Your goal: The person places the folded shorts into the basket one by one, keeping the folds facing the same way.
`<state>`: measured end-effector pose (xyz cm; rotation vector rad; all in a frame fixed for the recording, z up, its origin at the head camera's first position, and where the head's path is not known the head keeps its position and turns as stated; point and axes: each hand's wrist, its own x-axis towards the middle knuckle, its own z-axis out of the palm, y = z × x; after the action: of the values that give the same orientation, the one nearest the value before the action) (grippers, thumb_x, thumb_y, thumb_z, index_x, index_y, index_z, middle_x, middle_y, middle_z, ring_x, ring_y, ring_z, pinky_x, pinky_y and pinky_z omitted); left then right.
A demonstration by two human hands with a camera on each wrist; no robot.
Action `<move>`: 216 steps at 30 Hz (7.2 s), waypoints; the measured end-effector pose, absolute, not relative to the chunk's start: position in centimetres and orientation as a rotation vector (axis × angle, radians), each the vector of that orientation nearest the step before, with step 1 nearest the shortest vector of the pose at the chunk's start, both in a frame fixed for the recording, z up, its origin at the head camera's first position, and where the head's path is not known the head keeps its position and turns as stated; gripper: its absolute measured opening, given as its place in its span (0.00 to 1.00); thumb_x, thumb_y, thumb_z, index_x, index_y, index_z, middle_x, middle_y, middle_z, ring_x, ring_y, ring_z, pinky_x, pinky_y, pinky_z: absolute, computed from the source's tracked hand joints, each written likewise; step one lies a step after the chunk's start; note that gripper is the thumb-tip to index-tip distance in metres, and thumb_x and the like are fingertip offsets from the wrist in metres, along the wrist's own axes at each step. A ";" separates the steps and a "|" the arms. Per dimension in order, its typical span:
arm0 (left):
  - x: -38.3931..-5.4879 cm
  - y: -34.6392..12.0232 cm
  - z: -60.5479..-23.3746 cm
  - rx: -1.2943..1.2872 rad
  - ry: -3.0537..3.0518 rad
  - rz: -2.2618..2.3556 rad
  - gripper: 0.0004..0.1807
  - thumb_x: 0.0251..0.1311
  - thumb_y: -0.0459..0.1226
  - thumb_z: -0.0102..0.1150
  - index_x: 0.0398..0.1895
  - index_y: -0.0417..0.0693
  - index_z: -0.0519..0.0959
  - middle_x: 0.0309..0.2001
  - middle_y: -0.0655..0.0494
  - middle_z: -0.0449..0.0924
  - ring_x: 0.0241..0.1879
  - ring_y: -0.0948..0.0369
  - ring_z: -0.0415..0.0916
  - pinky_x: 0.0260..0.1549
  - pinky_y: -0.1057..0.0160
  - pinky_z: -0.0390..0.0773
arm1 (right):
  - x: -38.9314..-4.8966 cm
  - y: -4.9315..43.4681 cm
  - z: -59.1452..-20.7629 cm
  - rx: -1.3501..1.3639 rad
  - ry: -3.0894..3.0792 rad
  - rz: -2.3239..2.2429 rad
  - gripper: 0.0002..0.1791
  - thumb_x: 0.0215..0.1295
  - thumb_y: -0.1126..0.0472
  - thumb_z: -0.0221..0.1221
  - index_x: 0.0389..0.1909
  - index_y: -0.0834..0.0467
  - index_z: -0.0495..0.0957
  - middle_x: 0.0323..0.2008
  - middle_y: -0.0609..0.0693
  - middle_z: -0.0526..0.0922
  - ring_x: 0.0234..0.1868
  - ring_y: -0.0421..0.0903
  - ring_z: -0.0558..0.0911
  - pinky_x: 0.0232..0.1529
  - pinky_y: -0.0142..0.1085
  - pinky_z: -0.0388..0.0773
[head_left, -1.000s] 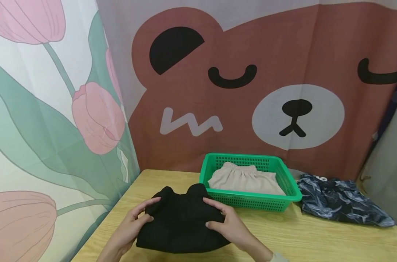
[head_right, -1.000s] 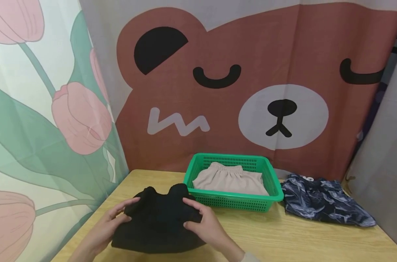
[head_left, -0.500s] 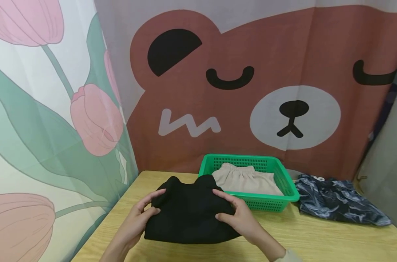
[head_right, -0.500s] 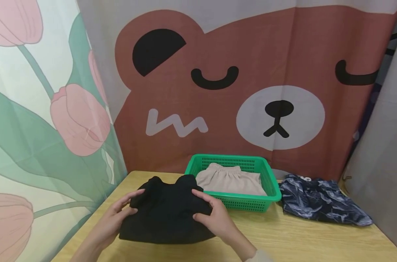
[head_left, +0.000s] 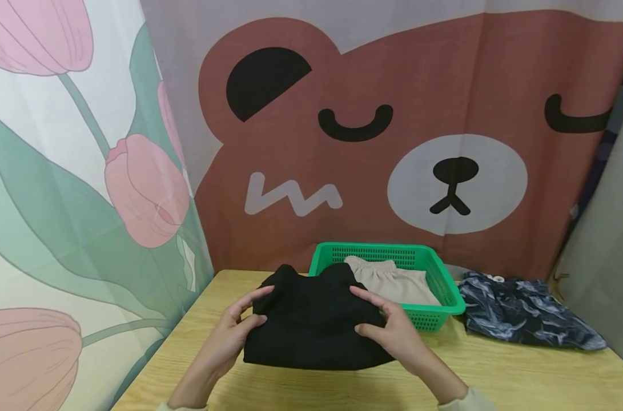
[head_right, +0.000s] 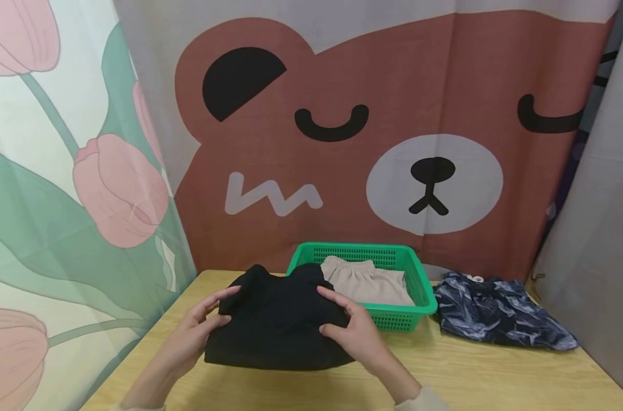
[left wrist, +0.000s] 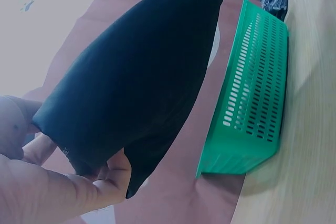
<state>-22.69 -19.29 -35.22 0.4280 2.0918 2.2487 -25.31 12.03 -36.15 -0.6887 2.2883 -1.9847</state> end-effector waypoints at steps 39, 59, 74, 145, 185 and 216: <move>-27.4 -13.0 -33.7 0.611 2.030 2.344 0.25 0.66 0.25 0.51 0.66 0.42 0.70 0.66 0.42 0.58 0.45 0.53 0.77 0.38 0.61 0.78 | -25.7 17.7 -33.0 -0.508 2.601 -1.953 0.37 0.60 0.70 0.61 0.71 0.48 0.66 0.73 0.54 0.55 0.68 0.61 0.60 0.46 0.42 0.78; -30.2 -9.9 -33.6 0.644 2.106 2.367 0.23 0.65 0.25 0.53 0.63 0.43 0.74 0.62 0.44 0.66 0.57 0.49 0.66 0.42 0.62 0.78 | -26.8 20.1 -32.4 -0.495 2.707 -1.908 0.38 0.61 0.69 0.62 0.72 0.53 0.63 0.75 0.57 0.48 0.73 0.63 0.42 0.60 0.65 0.56; -31.6 -8.6 -33.4 0.678 2.078 2.331 0.20 0.68 0.24 0.47 0.60 0.42 0.77 0.68 0.50 0.63 0.63 0.50 0.66 0.50 0.56 0.75 | -28.0 21.3 -32.2 -0.478 2.698 -1.917 0.37 0.63 0.69 0.60 0.73 0.52 0.61 0.74 0.59 0.49 0.69 0.65 0.56 0.52 0.53 0.72; -40.8 -4.8 -37.3 0.260 2.197 2.314 0.35 0.54 0.17 0.52 0.60 0.58 0.78 0.74 0.50 0.50 0.58 0.51 0.63 0.36 0.62 0.70 | -37.6 21.5 -35.7 -0.314 2.998 -1.600 0.37 0.61 0.72 0.58 0.72 0.54 0.63 0.70 0.68 0.55 0.32 0.57 0.79 0.29 0.40 0.68; -40.8 -4.3 -38.6 0.310 2.800 1.662 0.31 0.52 0.18 0.57 0.60 0.48 0.75 0.64 0.44 0.67 0.47 0.51 0.66 0.32 0.59 0.67 | -37.9 22.1 -38.5 -0.301 3.041 -1.431 0.34 0.59 0.69 0.63 0.68 0.61 0.68 0.66 0.69 0.62 0.50 0.67 0.74 0.38 0.46 0.72; -39.5 -4.0 -38.4 0.356 3.095 1.239 0.24 0.55 0.23 0.56 0.59 0.37 0.75 0.58 0.43 0.74 0.60 0.45 0.67 0.50 0.52 0.73 | -36.9 22.4 -38.7 -0.534 3.215 -0.777 0.25 0.59 0.65 0.63 0.57 0.71 0.73 0.51 0.70 0.72 0.50 0.68 0.72 0.45 0.59 0.72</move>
<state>-39.47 -4.03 -38.36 0.3555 3.0951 1.2395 -36.94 22.38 -38.68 -0.5338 3.2151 -0.7766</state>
